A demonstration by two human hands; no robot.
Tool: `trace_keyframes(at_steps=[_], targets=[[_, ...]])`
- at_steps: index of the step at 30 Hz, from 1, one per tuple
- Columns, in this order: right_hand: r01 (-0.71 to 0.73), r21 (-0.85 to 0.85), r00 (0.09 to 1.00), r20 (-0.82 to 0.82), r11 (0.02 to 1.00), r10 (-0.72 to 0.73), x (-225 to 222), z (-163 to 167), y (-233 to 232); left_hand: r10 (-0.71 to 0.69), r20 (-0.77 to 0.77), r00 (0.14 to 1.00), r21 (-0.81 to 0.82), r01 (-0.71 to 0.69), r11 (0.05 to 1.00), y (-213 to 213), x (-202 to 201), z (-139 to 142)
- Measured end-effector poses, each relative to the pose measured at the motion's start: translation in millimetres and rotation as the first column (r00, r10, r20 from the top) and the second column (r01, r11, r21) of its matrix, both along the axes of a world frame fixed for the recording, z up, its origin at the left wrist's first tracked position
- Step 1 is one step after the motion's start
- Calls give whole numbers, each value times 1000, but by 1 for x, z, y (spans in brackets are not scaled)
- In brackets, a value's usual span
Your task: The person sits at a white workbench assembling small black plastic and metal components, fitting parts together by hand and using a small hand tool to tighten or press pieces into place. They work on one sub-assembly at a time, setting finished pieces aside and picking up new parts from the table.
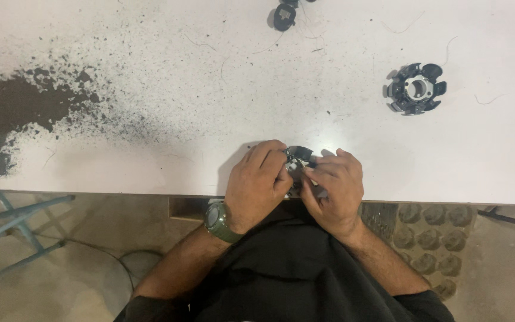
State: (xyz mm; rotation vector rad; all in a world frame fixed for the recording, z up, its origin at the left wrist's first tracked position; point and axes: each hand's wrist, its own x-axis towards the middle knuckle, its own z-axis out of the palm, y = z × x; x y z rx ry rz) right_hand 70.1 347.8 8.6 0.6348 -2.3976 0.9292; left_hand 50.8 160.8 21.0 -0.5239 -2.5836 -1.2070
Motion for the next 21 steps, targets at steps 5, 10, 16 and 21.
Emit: trace_keyframes(at_steps=[5,10,16,21], targets=[[-5,-3,997,-76,1000,4,-3,4,-2,21,-46,999,28,-20,999,2,0,5],[5,-3,998,-69,1000,-5,-5,10,-2,15,-33,999,31,-14,999,5,-1,5],[-15,-21,997,-72,1000,14,-4,9,-1,11,-36,999,20,-11,1000,4,1,-2],[-35,-15,995,-98,999,33,-4,11,-1,7,-31,999,15,-7,1000,4,1,-2]])
